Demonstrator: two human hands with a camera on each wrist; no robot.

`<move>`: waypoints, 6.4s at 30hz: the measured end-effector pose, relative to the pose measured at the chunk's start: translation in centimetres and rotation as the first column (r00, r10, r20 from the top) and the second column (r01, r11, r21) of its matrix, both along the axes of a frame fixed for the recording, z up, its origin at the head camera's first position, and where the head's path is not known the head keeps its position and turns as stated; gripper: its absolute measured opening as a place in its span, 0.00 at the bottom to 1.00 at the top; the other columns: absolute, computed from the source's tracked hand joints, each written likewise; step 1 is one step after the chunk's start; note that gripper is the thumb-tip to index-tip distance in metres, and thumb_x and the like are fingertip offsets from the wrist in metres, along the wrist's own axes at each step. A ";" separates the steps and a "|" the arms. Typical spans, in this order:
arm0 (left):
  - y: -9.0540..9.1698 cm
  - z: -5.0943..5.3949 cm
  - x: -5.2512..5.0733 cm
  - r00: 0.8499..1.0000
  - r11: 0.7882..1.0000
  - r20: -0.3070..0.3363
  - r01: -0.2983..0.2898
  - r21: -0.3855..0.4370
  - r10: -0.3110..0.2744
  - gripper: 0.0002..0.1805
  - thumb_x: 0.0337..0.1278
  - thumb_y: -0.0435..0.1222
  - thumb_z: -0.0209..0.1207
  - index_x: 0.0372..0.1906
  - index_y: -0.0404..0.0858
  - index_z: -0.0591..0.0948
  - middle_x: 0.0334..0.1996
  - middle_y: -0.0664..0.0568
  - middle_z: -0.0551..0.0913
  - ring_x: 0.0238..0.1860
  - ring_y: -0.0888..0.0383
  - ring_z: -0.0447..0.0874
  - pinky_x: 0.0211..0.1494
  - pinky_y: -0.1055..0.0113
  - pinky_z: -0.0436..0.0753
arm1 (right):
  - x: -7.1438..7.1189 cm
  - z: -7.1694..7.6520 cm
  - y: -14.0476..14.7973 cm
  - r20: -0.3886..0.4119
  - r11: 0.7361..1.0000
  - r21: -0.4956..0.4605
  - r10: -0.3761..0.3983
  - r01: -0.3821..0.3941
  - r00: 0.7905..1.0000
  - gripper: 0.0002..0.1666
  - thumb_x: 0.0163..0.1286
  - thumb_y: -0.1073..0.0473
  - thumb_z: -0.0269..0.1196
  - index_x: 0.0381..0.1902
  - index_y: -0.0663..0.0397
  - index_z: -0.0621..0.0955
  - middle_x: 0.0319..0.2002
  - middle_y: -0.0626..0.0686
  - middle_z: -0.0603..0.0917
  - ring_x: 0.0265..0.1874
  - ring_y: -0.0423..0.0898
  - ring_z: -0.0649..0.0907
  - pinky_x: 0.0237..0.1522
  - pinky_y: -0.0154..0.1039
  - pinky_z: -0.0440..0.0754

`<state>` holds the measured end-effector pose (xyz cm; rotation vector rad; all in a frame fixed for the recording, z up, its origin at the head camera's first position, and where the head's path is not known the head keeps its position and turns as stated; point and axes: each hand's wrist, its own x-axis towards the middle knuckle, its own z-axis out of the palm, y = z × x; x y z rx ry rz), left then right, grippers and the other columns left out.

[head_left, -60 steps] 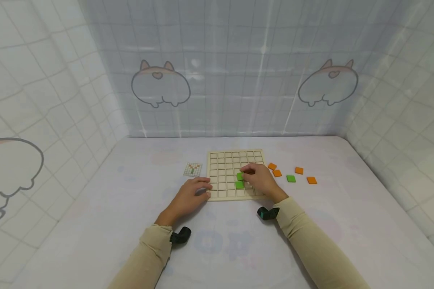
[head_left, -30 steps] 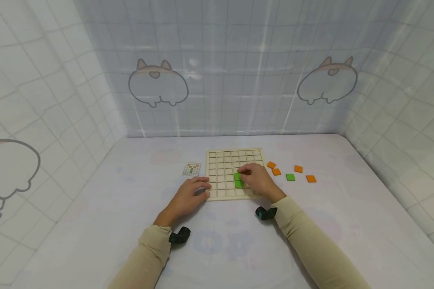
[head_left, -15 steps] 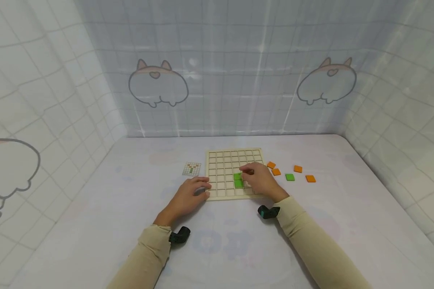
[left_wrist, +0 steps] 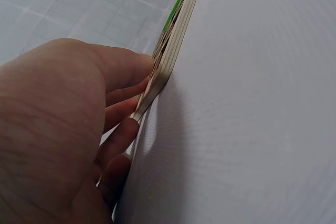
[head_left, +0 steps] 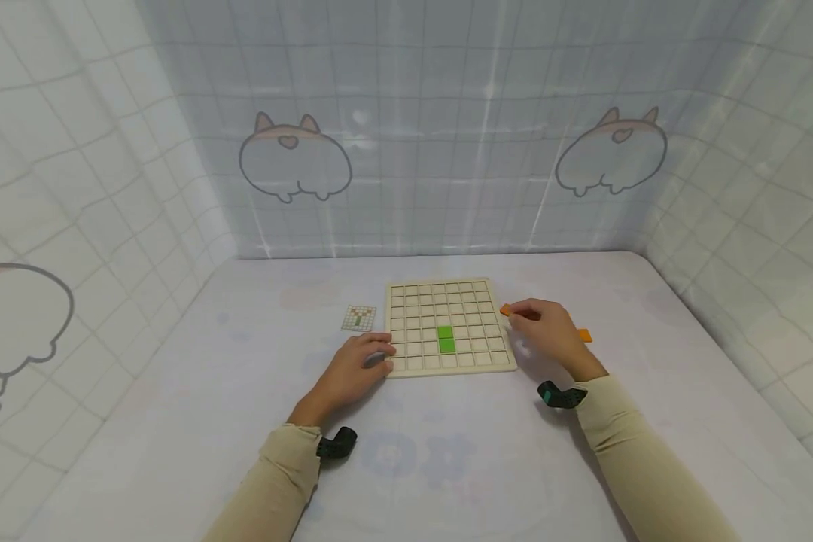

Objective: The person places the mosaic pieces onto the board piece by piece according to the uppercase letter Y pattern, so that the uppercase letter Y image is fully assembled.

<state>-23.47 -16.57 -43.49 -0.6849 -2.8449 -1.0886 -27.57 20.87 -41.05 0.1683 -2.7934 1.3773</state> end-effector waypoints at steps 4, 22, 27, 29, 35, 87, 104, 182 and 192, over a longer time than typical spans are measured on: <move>0.0 -0.1 0.0 1.000 1.000 -0.004 -0.001 -0.004 0.001 0.13 0.68 0.39 0.62 0.53 0.42 0.85 0.66 0.52 0.75 0.69 0.44 0.66 0.70 0.43 0.62 | 0.4 0.1 2.9 0.027 0.999 -0.006 -0.054 0.054 0.998 0.21 0.75 0.52 0.59 0.59 0.57 0.82 0.54 0.58 0.83 0.49 0.53 0.81 0.48 0.45 0.78; 0.0 -0.3 -0.2 1.000 1.000 -0.016 -0.001 -0.023 0.001 0.14 0.68 0.41 0.61 0.54 0.42 0.85 0.66 0.52 0.75 0.70 0.44 0.66 0.70 0.43 0.62 | 0.1 -1.3 5.7 0.070 0.982 0.189 -0.036 0.022 0.997 0.25 0.72 0.52 0.63 0.61 0.60 0.80 0.54 0.62 0.83 0.48 0.55 0.80 0.46 0.48 0.79; -0.2 -0.4 -0.1 1.000 1.000 -0.017 0.000 -0.012 -0.001 0.14 0.68 0.40 0.61 0.54 0.42 0.85 0.66 0.52 0.75 0.70 0.44 0.65 0.71 0.42 0.62 | 0.1 -1.0 5.0 0.047 0.970 0.242 0.013 -0.024 0.999 0.25 0.70 0.53 0.65 0.59 0.64 0.81 0.52 0.63 0.81 0.50 0.58 0.80 0.50 0.53 0.79; -0.2 -0.4 0.0 1.000 1.000 -0.013 0.004 -0.002 -0.004 0.14 0.68 0.40 0.61 0.55 0.42 0.85 0.67 0.52 0.75 0.70 0.44 0.65 0.71 0.42 0.62 | 0.2 -0.9 4.8 0.043 0.966 0.254 0.027 -0.037 0.999 0.24 0.70 0.55 0.64 0.58 0.66 0.81 0.50 0.64 0.80 0.49 0.58 0.81 0.49 0.53 0.79; -0.2 -0.6 -0.1 1.000 1.000 -0.001 0.004 -0.005 -0.004 0.14 0.69 0.41 0.61 0.55 0.43 0.85 0.67 0.53 0.75 0.70 0.45 0.66 0.70 0.44 0.62 | 0.3 -0.9 4.7 0.048 0.953 0.295 0.049 -0.061 0.998 0.19 0.69 0.60 0.64 0.53 0.67 0.83 0.45 0.63 0.78 0.44 0.57 0.80 0.45 0.50 0.81; -0.4 -0.2 0.3 1.000 1.000 0.020 -0.016 -0.011 0.017 0.15 0.69 0.41 0.61 0.55 0.43 0.84 0.67 0.54 0.74 0.71 0.46 0.64 0.71 0.43 0.60 | 0.3 -0.8 1.2 0.073 0.977 -0.213 0.006 0.010 0.997 0.18 0.71 0.59 0.64 0.55 0.61 0.82 0.45 0.59 0.85 0.36 0.48 0.83 0.38 0.35 0.82; -0.2 0.1 -0.2 1.000 0.999 0.002 -0.004 -0.033 0.004 0.15 0.69 0.40 0.61 0.55 0.41 0.84 0.68 0.52 0.74 0.71 0.44 0.64 0.71 0.42 0.61 | -0.2 -1.4 -1.5 0.112 0.944 -0.328 0.077 -0.036 0.991 0.27 0.67 0.64 0.64 0.64 0.61 0.78 0.57 0.60 0.80 0.43 0.50 0.81 0.42 0.36 0.82; 0.1 -0.4 0.2 1.000 1.000 0.004 -0.015 0.004 0.015 0.14 0.68 0.41 0.61 0.54 0.43 0.85 0.67 0.54 0.75 0.70 0.45 0.65 0.70 0.43 0.62 | -3.9 -1.6 -9.3 -0.003 0.987 0.053 0.154 -0.154 0.988 0.18 0.70 0.59 0.62 0.57 0.56 0.83 0.47 0.53 0.85 0.47 0.50 0.82 0.50 0.47 0.80; 0.0 -0.6 0.1 1.000 1.000 -0.002 -0.013 0.002 0.013 0.13 0.68 0.41 0.61 0.54 0.43 0.85 0.67 0.54 0.75 0.70 0.45 0.65 0.70 0.43 0.62 | -3.7 -1.0 -9.5 0.035 0.981 0.091 0.168 -0.170 0.985 0.20 0.71 0.57 0.62 0.58 0.56 0.83 0.49 0.54 0.84 0.49 0.50 0.81 0.51 0.47 0.80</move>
